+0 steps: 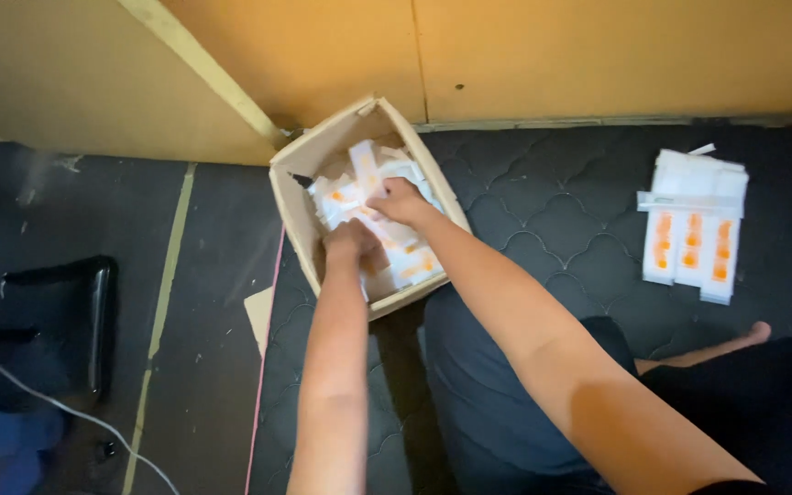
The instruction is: The person is picking up individual paper strips from a cardboard box and arranging them onto a white paper template on a mattress.
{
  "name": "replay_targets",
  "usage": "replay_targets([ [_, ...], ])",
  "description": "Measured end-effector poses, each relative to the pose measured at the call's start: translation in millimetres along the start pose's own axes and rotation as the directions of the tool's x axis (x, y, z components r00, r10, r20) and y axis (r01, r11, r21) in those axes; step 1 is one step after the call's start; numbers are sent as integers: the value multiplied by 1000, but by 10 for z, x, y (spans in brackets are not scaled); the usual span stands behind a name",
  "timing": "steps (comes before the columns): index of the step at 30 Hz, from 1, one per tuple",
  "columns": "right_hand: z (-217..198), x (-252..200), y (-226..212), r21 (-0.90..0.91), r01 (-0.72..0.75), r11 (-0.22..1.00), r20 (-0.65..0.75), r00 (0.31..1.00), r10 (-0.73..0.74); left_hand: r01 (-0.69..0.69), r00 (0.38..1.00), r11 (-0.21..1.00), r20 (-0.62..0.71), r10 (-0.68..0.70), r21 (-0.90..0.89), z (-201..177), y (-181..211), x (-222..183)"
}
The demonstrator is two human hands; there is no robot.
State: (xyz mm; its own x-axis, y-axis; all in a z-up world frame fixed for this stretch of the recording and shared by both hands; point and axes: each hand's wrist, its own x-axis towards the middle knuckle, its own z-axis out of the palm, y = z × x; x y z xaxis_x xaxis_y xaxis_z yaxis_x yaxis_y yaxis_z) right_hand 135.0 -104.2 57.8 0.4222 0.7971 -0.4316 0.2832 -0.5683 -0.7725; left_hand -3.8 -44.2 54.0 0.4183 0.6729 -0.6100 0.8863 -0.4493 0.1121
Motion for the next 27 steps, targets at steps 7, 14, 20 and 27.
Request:
replay_targets([
  [7, -382, -562, -316, 451, 177, 875, -64, 984, -166, -205, 954, 902, -285, 96, -380, -427, 157, -423],
  [14, -843, -1079, -475, 600, 199, 775, -137, 980, -145, -528, 832, 126, -483, 273, -840, -734, 639, -1447],
  [20, -1137, -1220, -215, 693, 261, 672, -268, 959, -97, -622, 760, 185, -531, 374, -761, -631, 1009, -1514],
  [27, -1805, -1872, 85, 677, 365, 639, -449, 893, -34, -580, 798, 277, -465, 384, -766, -588, 1326, -1619],
])
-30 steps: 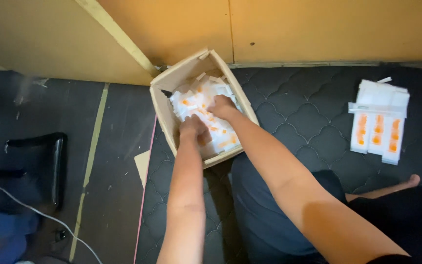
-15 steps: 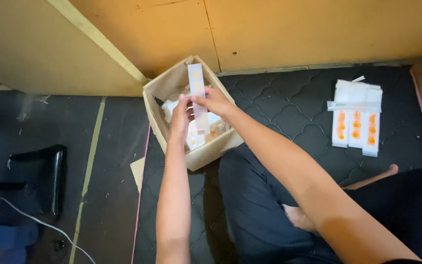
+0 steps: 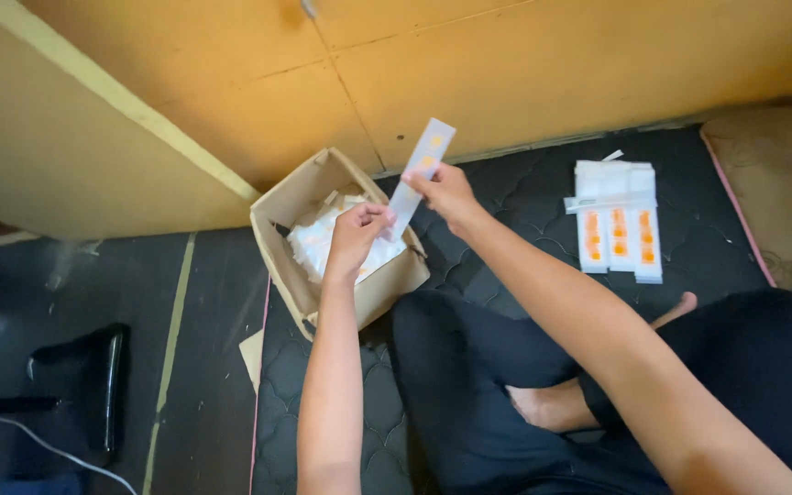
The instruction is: The person is picking up individual paper strips from a cardboard box and arranging them onto a white paper template on a mattress.
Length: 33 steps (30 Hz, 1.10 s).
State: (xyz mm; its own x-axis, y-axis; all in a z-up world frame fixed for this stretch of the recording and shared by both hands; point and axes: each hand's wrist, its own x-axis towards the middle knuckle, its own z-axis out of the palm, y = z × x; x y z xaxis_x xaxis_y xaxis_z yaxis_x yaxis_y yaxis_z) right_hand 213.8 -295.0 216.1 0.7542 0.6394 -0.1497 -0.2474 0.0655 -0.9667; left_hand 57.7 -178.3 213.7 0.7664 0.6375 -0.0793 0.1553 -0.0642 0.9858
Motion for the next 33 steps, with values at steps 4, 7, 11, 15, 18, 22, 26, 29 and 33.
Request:
replay_targets([
  [4, -584, -75, -96, 10, 23, 1000, -66, 998, -22, -15, 998, 998, 57, 19, -66, 323, 113, -47],
  [7, -1037, -269, -213, -10, 8, 1000, -143, 990, -10, -35, 997, 993, 68, 43, -114, 730, 136, -27],
  [11, -1612, -463, -275, 29, 24, 999, -246, 969, -16, -52, 997, 983, 38, 60, -176, 1282, 111, 100],
  [15, -2277, -717, -325, 64, 58, 996, -333, 942, -34, -60, 997, 974, 25, 67, -220, 1782, 23, 84],
  [18, -2876, -588, -191, -14, 104, 994, -552, 828, -94, -83, 995, 966, 36, 95, -244, 1997, 19, 69],
  [22, -3505, -883, -454, 154, 232, 960, -703, 709, -59, -102, 992, 973, 51, 115, -208, 2087, 148, 26],
  [26, -4061, -1093, -561, 336, 487, 806, -854, 518, 42, -96, 992, 977, 61, 109, -193, 2169, 128, 33],
  [29, -4626, -928, -236, 350, 630, 694, -912, 397, 100, -76, 995, 979, 49, 87, -187, 2214, -50, 36],
  [33, -4896, -684, 116, 431, 674, 600, -872, 481, 86, -47, 997, 984, 54, 57, -173, 2251, -65, -14],
])
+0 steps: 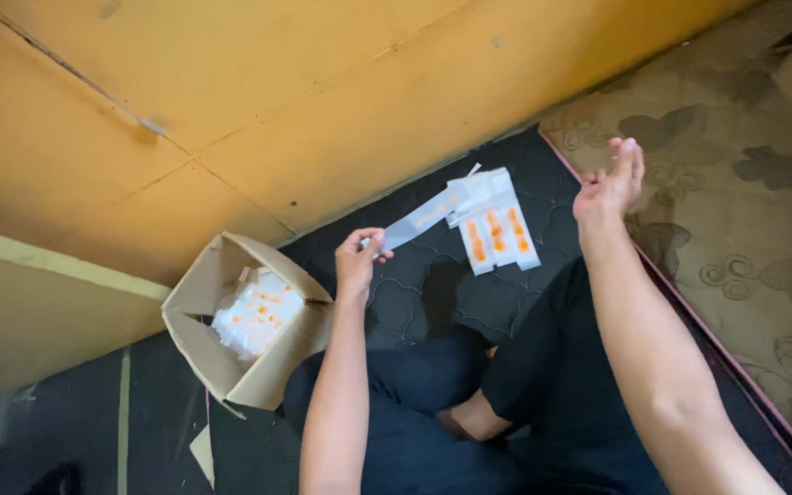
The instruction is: The person is picking up individual paper strips from a cardboard box and arranging them onto a white paper template on a mattress.
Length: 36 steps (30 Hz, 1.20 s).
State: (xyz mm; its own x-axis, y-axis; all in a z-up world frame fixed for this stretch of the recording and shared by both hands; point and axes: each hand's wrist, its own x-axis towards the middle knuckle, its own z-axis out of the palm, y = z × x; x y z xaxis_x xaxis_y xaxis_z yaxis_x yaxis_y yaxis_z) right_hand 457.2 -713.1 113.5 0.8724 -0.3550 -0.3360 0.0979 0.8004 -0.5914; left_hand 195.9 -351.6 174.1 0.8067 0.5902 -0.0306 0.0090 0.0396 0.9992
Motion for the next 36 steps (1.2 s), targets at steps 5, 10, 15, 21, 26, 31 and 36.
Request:
replay_targets([
  [5, 292, -980, 249, -450, -64, 891, 281, 937, 209, 37, 998, 999, 51, -36, -9, 82, 8, 30],
  [10, -6, -1683, 901, -923, 72, 377, 337, 622, 707, 101, 988, 990, 130, -88, -101, 175, -293, 4],
  [15, 18, -2319, 1327, -730, -199, 654, 365, 696, 619, 179, 966, 979, 207, -155, -99, 220, -555, 23],
  [21, 183, -2262, 1365, -730, -280, 623, 193, 791, 581, 283, 954, 956, 129, -272, -74, 40, -645, 51],
  [26, 143, -1799, 1402, -795, -198, 574, 200, 808, 555, 296, 953, 953, 81, -291, -60, -177, -392, 129],
  [31, 340, -1471, 1148, -839, -45, 542, 298, 796, 527, 258, 964, 966, 62, -258, 17, -327, -137, 226],
  [36, 351, -1127, 846, -897, 140, 419, 414, 600, 685, 222, 970, 974, 89, -226, 54, -387, -107, 200],
])
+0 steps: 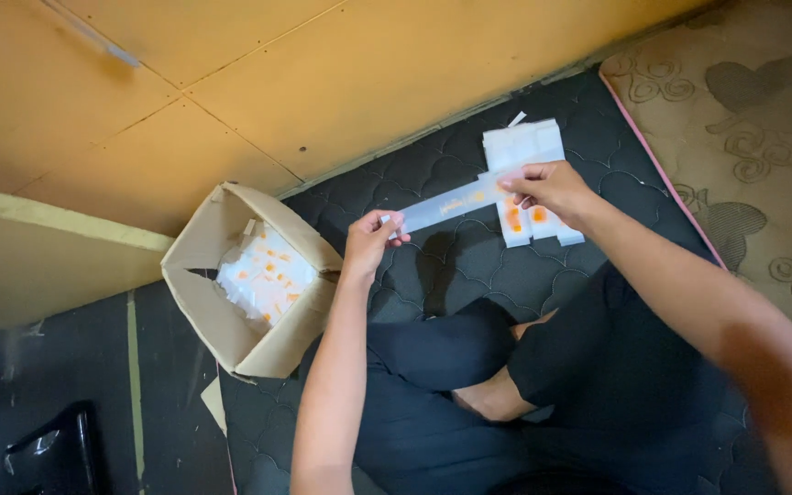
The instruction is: The person is picking up individual paper strips from a cardboard box and arranging them onto a white paper template on a mattress.
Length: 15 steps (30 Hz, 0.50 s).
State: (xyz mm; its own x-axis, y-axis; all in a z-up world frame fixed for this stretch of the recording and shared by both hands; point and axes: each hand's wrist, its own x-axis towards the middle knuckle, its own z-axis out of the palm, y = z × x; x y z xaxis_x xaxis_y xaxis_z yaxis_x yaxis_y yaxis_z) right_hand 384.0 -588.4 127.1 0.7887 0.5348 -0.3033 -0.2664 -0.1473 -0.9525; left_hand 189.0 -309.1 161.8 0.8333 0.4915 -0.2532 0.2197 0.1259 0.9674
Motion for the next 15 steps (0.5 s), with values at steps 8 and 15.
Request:
replay_targets([
  [8, -194, -105, -30, -172, 16, 985, -31, 999, -21, -11, 999, 1000, -39, 12, 12, 170, -293, 88],
  [15, -236, -71, 26, -221, 50, 974, -42, 997, -61, -49, 997, 999, -52, 50, 23, 146, -353, 69],
])
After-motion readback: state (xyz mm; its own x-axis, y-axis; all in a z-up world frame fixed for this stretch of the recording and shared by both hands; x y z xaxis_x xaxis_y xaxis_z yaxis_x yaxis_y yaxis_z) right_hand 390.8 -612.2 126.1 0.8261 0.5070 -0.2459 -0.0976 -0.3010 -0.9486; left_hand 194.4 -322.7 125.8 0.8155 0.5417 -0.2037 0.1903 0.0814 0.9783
